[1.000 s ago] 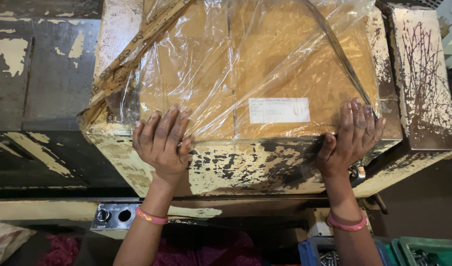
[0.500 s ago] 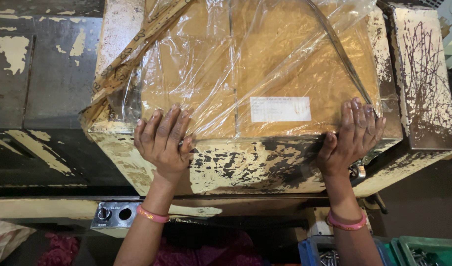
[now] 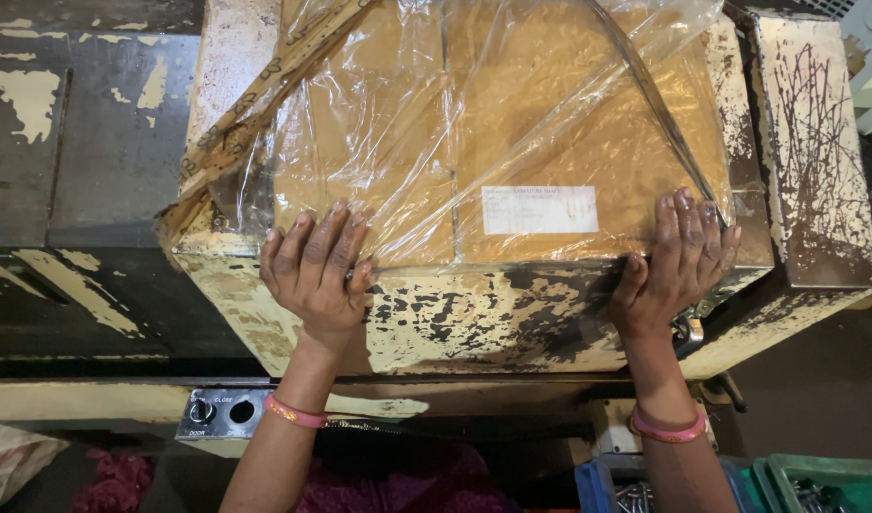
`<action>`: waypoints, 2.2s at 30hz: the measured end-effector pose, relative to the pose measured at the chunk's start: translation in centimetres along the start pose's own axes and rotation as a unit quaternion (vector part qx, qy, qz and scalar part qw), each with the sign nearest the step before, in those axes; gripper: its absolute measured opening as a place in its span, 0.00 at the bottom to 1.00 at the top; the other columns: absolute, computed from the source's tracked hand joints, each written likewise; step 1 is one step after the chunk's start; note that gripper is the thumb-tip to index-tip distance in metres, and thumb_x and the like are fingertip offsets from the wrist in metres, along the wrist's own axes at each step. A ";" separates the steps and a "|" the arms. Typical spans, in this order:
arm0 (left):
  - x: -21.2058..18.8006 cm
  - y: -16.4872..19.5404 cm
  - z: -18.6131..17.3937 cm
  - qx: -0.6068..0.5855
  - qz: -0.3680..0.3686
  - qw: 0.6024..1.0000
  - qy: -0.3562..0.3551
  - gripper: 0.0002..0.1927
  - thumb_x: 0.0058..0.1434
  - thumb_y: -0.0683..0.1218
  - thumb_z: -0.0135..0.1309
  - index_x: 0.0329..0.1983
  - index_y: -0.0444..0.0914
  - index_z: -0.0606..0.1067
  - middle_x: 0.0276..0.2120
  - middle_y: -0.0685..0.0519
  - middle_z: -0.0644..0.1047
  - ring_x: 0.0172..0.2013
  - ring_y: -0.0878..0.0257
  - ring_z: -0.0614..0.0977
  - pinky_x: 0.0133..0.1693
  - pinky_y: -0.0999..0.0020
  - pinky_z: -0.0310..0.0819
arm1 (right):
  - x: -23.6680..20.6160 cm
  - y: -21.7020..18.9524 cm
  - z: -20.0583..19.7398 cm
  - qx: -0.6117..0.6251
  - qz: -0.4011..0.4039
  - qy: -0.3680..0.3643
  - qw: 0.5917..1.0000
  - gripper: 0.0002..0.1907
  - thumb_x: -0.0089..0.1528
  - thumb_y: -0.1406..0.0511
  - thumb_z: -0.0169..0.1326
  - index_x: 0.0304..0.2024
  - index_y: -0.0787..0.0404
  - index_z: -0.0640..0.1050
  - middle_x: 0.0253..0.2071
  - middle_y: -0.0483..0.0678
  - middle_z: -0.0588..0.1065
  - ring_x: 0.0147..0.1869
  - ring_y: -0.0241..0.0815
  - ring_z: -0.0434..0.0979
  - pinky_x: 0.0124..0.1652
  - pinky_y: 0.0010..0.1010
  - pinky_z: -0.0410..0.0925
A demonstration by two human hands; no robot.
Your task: The person repeatedly places a plastic-wrapped cardboard package on a machine, opens a side compartment, inserts a metal staple, and closes the compartment. This cycle is performed multiple times with the same package.
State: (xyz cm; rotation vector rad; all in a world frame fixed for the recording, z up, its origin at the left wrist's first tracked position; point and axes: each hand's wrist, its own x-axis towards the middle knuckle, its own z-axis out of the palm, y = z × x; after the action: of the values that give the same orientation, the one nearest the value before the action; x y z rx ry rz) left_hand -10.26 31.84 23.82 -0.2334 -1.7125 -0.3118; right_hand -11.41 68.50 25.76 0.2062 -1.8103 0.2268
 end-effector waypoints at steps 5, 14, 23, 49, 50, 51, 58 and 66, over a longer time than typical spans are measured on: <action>0.1 0.0 0.1 0.003 0.001 1.000 0.011 0.25 0.78 0.60 0.36 0.56 0.48 0.83 0.58 0.58 0.80 0.61 0.55 0.74 0.69 0.50 0.56 | 0.0 0.0 0.1 0.008 0.000 0.001 1.000 0.36 0.76 0.46 0.23 0.67 0.60 0.74 0.70 0.52 0.71 0.78 0.55 0.62 0.76 0.57 0.44; 0.1 0.0 0.0 0.002 -0.001 1.000 0.003 0.25 0.78 0.60 0.36 0.56 0.48 0.83 0.58 0.58 0.80 0.61 0.55 0.74 0.69 0.50 0.55 | 0.1 -0.1 0.0 0.013 0.000 -0.003 1.000 0.36 0.77 0.47 0.24 0.67 0.61 0.74 0.70 0.52 0.71 0.78 0.56 0.62 0.76 0.58 0.44; 0.2 0.1 0.0 -0.002 -0.001 1.000 0.009 0.25 0.78 0.60 0.37 0.55 0.48 0.84 0.57 0.58 0.80 0.61 0.55 0.74 0.69 0.50 0.55 | 0.1 0.0 0.1 0.005 0.004 -0.005 1.000 0.36 0.76 0.46 0.23 0.67 0.60 0.74 0.70 0.52 0.71 0.78 0.55 0.61 0.75 0.59 0.43; 0.3 0.1 -0.4 -0.006 0.007 1.000 -0.001 0.24 0.77 0.59 0.39 0.56 0.47 0.83 0.58 0.56 0.80 0.62 0.54 0.73 0.69 0.49 0.54 | -0.2 -0.1 -0.3 0.014 0.012 -0.007 1.000 0.36 0.77 0.47 0.23 0.67 0.60 0.74 0.70 0.52 0.71 0.79 0.55 0.61 0.76 0.59 0.42; 0.3 0.1 -0.4 -0.004 0.008 1.000 -0.001 0.24 0.77 0.59 0.38 0.56 0.47 0.83 0.58 0.56 0.80 0.62 0.54 0.73 0.69 0.49 0.54 | -0.2 0.0 -0.3 0.012 0.011 -0.007 1.000 0.36 0.77 0.47 0.23 0.67 0.60 0.74 0.70 0.52 0.71 0.79 0.55 0.61 0.76 0.59 0.42; 0.3 0.1 -0.4 -0.001 0.008 1.000 0.000 0.24 0.77 0.59 0.38 0.56 0.47 0.83 0.58 0.57 0.80 0.62 0.54 0.73 0.69 0.49 0.55 | -0.2 0.0 -0.3 0.011 0.009 -0.007 1.000 0.36 0.77 0.47 0.24 0.67 0.60 0.74 0.70 0.52 0.71 0.79 0.55 0.61 0.76 0.59 0.42; 0.2 0.1 -0.4 -0.001 0.000 1.000 0.005 0.24 0.77 0.59 0.38 0.55 0.48 0.84 0.58 0.57 0.80 0.62 0.55 0.73 0.69 0.50 0.55 | -0.1 -0.1 0.0 0.008 0.003 0.000 1.000 0.37 0.76 0.46 0.23 0.66 0.59 0.75 0.70 0.52 0.71 0.78 0.55 0.61 0.76 0.59 0.43; 0.1 0.2 0.0 -0.005 -0.003 1.000 0.015 0.25 0.77 0.60 0.38 0.55 0.47 0.84 0.57 0.57 0.80 0.62 0.55 0.74 0.69 0.50 0.55 | 0.1 -0.2 -0.3 0.021 0.002 -0.005 1.000 0.35 0.77 0.47 0.24 0.66 0.60 0.74 0.70 0.53 0.71 0.78 0.57 0.62 0.75 0.59 0.43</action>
State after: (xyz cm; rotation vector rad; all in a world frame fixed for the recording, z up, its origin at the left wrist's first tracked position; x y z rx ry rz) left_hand -10.16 32.06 23.97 -0.2299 -1.6823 -0.3267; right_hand -11.14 68.40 25.93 0.2350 -1.8173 0.2677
